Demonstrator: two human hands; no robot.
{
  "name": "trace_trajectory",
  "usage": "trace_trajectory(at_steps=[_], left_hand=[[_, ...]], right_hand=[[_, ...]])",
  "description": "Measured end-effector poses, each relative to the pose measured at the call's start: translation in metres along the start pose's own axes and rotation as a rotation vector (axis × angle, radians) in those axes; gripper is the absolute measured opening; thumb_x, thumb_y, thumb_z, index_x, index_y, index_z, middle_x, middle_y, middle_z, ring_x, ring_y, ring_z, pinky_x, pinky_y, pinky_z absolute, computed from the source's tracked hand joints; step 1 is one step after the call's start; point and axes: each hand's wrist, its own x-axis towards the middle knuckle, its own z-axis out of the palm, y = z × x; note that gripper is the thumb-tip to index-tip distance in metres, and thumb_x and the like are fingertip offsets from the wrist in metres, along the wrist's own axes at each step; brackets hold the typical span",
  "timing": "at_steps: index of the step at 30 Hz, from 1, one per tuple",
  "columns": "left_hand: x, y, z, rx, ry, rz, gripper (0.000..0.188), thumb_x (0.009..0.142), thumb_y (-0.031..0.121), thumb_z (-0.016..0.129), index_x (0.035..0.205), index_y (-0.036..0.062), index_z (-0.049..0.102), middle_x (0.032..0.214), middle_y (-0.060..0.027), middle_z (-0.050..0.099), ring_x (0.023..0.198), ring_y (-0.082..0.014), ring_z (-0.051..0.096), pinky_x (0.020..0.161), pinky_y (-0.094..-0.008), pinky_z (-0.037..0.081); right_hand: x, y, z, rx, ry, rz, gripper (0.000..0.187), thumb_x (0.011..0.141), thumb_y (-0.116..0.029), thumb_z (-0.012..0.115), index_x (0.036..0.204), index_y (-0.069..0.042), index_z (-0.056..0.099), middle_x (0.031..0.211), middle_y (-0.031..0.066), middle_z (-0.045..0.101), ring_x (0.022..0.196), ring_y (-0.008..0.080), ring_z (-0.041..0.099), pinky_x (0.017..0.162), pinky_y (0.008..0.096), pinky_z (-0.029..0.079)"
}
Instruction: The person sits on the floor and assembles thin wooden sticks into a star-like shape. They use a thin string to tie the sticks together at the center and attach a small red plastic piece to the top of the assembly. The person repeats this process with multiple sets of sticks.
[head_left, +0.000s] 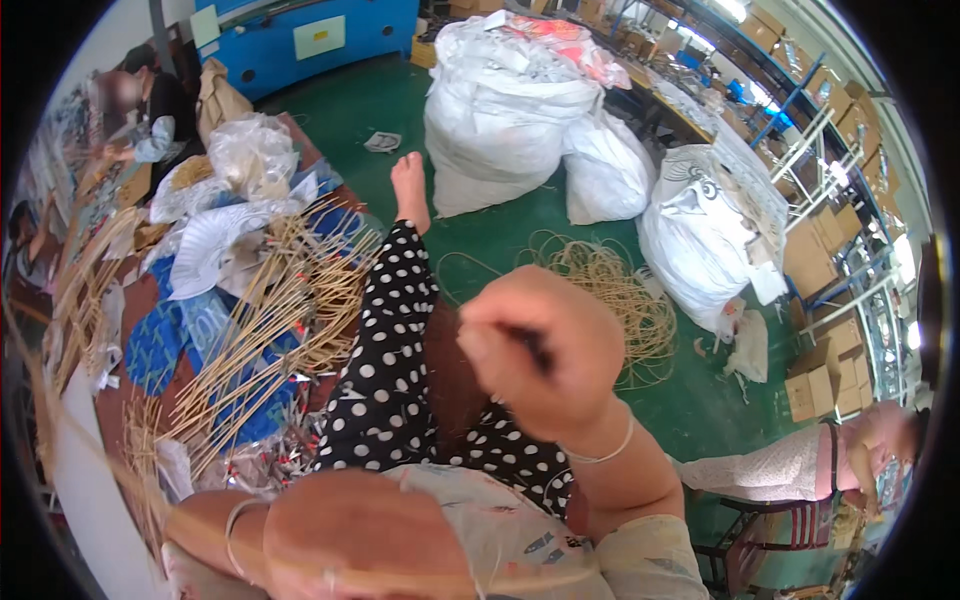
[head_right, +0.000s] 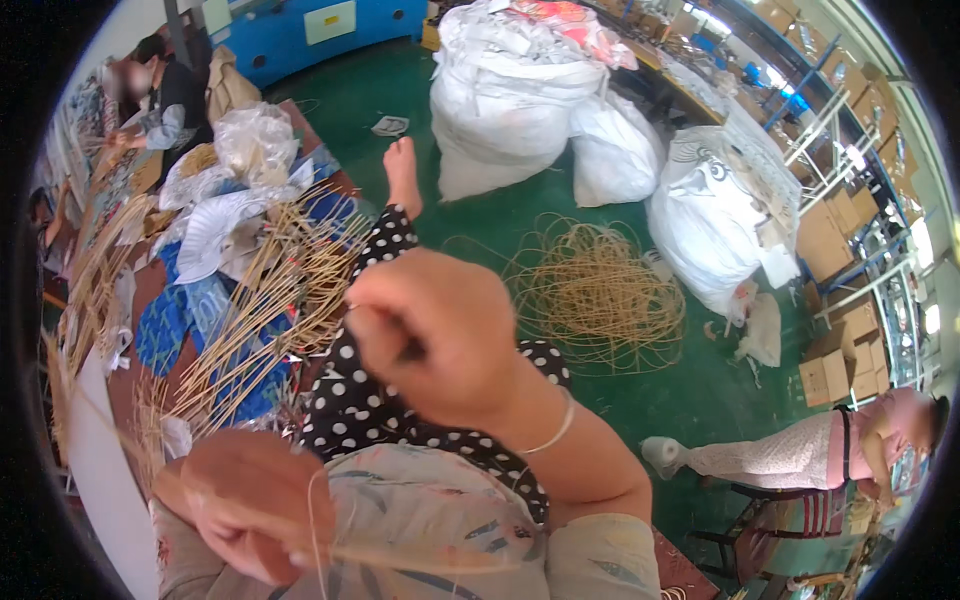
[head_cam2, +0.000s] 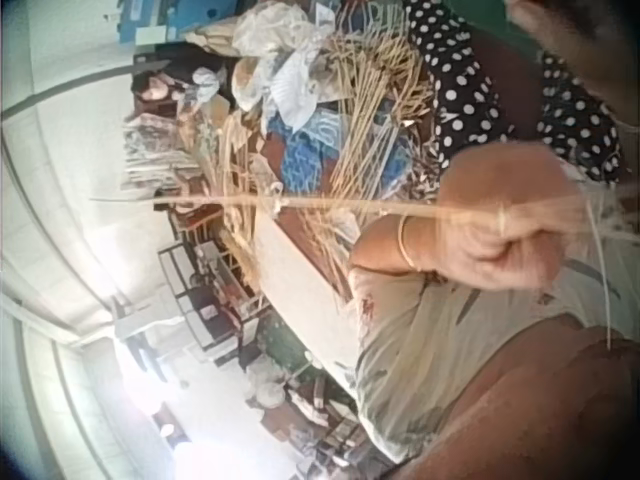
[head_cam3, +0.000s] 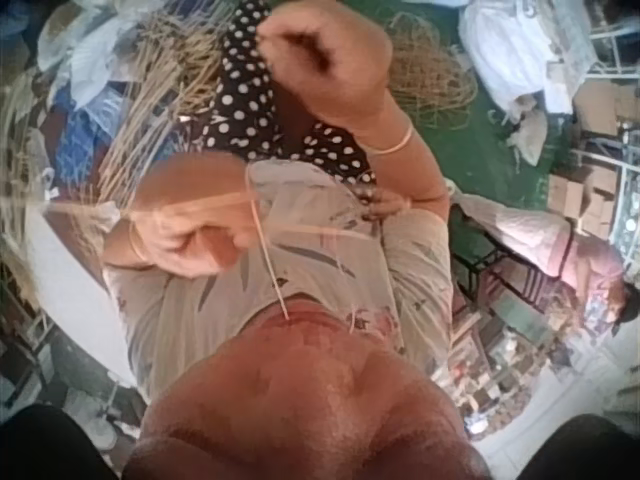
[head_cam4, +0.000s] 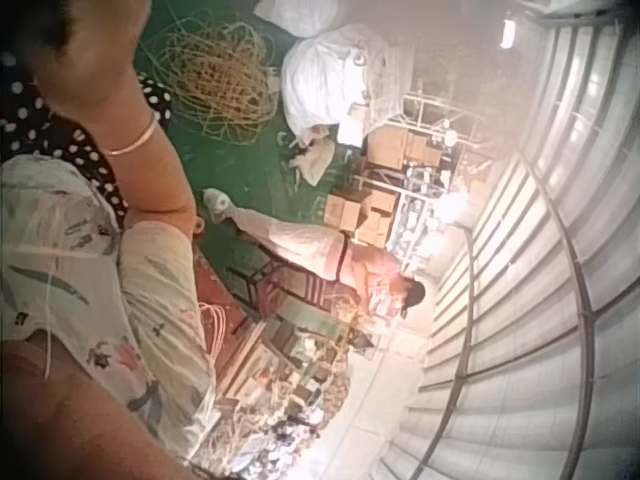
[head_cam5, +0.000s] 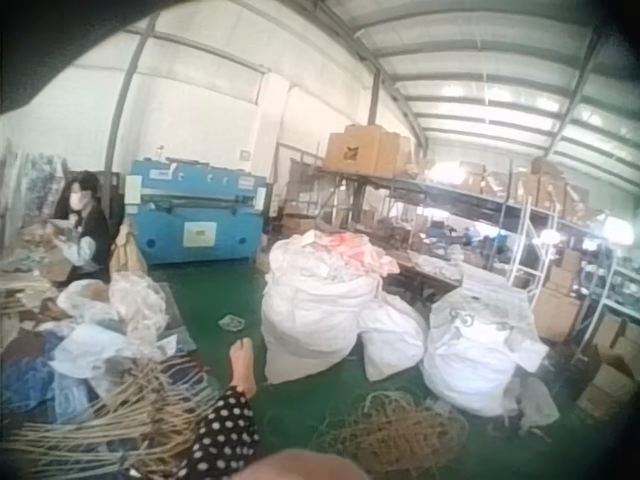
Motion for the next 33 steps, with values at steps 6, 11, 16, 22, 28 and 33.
trace_trajectory(at_steps=[6,11,16,22,28,33], left_hand=[[0.039,-0.037,0.022,0.051,0.214,-0.113,0.006,0.072,-0.003,0.052,0.075,-0.0046,0.057,0.063,-0.0103,0.056,0.049,-0.0199,0.053,0.043,-0.0270,0.041],[0.055,-0.055,0.024,0.080,0.298,-0.139,0.007,0.071,-0.003,0.053,0.075,-0.0047,0.057,0.063,-0.0102,0.056,0.049,-0.0194,0.052,0.042,-0.0268,0.041],[0.056,-0.059,0.035,0.068,0.287,-0.152,0.007,0.071,-0.003,0.053,0.076,-0.0049,0.057,0.063,-0.0101,0.057,0.048,-0.0190,0.052,0.042,-0.0266,0.040],[0.049,-0.056,0.034,0.034,0.248,-0.113,0.007,0.071,-0.002,0.054,0.076,-0.0051,0.058,0.063,-0.0100,0.057,0.047,-0.0184,0.052,0.042,-0.0264,0.040],[0.011,-0.017,0.030,-0.087,0.031,0.042,0.008,0.070,-0.002,0.054,0.076,-0.0053,0.058,0.062,-0.0099,0.057,0.047,-0.0179,0.051,0.041,-0.0262,0.040],[-0.082,0.047,-0.022,-0.156,-0.281,0.256,0.008,0.070,-0.002,0.054,0.077,-0.0054,0.058,0.062,-0.0098,0.057,0.046,-0.0174,0.051,0.041,-0.0260,0.040]], right_hand=[[-0.008,-0.015,-0.011,1.006,-0.394,0.044,0.012,0.072,-0.005,0.059,0.079,0.005,0.058,0.068,0.0116,0.057,0.053,0.0219,0.053,0.046,0.0277,0.039],[-0.016,-0.030,-0.019,1.287,-0.627,0.088,0.021,0.080,-0.015,0.053,0.084,0.004,0.058,0.072,0.0135,0.057,0.054,0.0264,0.053,0.047,0.0310,0.040],[-0.027,-0.028,-0.013,1.360,-0.553,-0.030,0.028,0.082,-0.021,0.051,0.086,0.006,0.058,0.072,0.0147,0.057,0.053,0.0279,0.053,0.046,0.0326,0.041],[-0.036,-0.019,0.001,1.339,-0.421,-0.228,0.037,0.084,-0.028,0.048,0.088,0.008,0.058,0.072,0.0162,0.058,0.052,0.0296,0.053,0.045,0.0344,0.042],[-0.012,-0.027,-0.037,0.557,-0.269,-0.428,0.026,0.077,-0.023,0.052,0.082,0.002,0.058,0.069,0.0126,0.055,0.055,0.0260,0.053,0.047,0.0320,0.041],[-0.014,-0.025,-0.037,0.005,-0.086,-0.307,0.014,0.063,-0.015,0.060,0.073,-0.006,0.056,0.065,0.0057,0.053,0.053,0.0212,0.051,0.045,0.0299,0.039]])
